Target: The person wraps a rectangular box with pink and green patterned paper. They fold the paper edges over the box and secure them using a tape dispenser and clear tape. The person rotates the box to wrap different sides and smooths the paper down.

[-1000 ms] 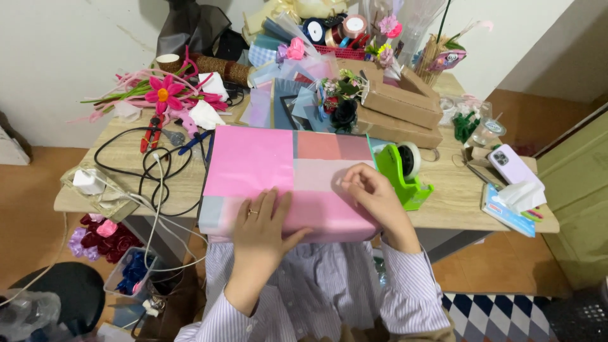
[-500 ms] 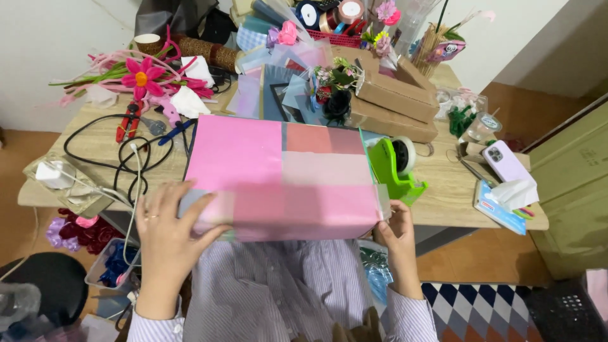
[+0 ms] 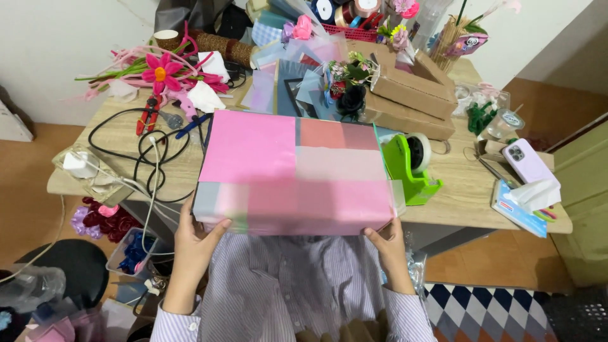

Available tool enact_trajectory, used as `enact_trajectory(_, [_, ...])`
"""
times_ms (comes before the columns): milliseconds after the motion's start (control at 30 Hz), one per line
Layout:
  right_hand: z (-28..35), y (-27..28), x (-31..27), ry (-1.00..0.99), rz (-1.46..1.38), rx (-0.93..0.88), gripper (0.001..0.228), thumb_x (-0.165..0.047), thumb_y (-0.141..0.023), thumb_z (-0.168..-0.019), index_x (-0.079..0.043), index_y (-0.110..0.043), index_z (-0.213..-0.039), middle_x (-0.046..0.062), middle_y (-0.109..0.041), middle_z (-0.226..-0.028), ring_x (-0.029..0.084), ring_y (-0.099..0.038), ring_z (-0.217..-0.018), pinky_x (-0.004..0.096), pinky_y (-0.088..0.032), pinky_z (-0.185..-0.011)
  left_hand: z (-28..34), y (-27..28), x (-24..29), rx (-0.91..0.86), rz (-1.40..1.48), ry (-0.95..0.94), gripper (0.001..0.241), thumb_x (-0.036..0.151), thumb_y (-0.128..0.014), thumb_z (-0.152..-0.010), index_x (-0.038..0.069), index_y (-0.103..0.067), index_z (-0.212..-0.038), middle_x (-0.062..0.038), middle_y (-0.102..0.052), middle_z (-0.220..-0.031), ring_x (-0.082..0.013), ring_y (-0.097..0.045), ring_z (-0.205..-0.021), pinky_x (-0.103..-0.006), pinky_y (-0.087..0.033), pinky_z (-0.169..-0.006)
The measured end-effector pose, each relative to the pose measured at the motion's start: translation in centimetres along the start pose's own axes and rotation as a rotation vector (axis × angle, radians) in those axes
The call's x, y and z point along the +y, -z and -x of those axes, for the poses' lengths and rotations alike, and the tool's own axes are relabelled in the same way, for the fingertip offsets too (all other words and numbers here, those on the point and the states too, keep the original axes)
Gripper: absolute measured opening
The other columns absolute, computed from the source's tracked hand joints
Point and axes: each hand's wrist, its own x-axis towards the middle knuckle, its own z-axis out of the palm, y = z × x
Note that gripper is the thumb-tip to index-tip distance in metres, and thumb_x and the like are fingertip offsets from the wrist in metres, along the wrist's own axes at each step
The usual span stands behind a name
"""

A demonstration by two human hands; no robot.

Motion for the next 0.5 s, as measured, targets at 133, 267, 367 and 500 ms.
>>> enact_trajectory(133, [-0.2, 0.6, 0.0, 0.027, -0.231, -0.064, 0.090, -0.024, -0.082, -0.074, -0.006, -0.040, -0.151, 0.011, -0.056, -0.135, 0.022, -0.056, -0.116, 0.035, -0.054, -0.086, 0.8, -0.5, -0.4, 0.006, -0.041, -0.009, 0.086, 0.014, -0.076, -0.078, 0.011, -0.036, -0.154, -0.015, -0.060, -0.142, -0.0250, -0.062, -0.126, -0.0369, -0.051, -0.107])
enact_trajectory(267, [1.0, 0.8, -5.0, 0.062, -0.154, -0.013, 0.095, -0.027, -0.079, -0.070, -0.004, -0.037, -0.152, 0.013, -0.053, -0.140, 0.026, -0.053, -0.126, 0.041, -0.051, -0.095, 2.1, -1.7, -3.0, 0.046, -0.108, -0.060, 0.078, 0.023, -0.078, -0.078, 0.008, -0.044, -0.147, -0.013, -0.066, -0.131, -0.0235, -0.065, -0.116, -0.0348, -0.052, -0.098])
enact_trajectory(367, [2.3, 2.0, -10.1, 0.154, 0.016, 0.019, 0.082, -0.038, -0.079, -0.073, -0.005, -0.048, -0.142, 0.007, -0.062, -0.105, 0.018, -0.061, -0.087, 0.031, -0.061, -0.065, 3.6, -3.7, -6.2, 0.066, 0.150, 0.066, 0.090, 0.018, -0.075, -0.076, 0.010, -0.032, -0.155, -0.013, -0.060, -0.139, -0.0218, -0.061, -0.122, -0.0339, -0.048, -0.103])
enact_trajectory(500, [3.6, 3.1, -17.0, 0.459, 0.246, 0.185, 0.088, -0.049, -0.076, -0.065, -0.002, -0.054, -0.136, 0.009, -0.059, -0.129, 0.024, -0.059, -0.128, 0.039, -0.056, -0.109, 6.5, -6.4, -9.4, 0.043, 0.554, 0.255, 0.080, -0.002, -0.067, -0.079, 0.012, -0.032, -0.150, -0.016, -0.058, -0.142, -0.0250, -0.058, -0.123, -0.0389, -0.046, -0.104])
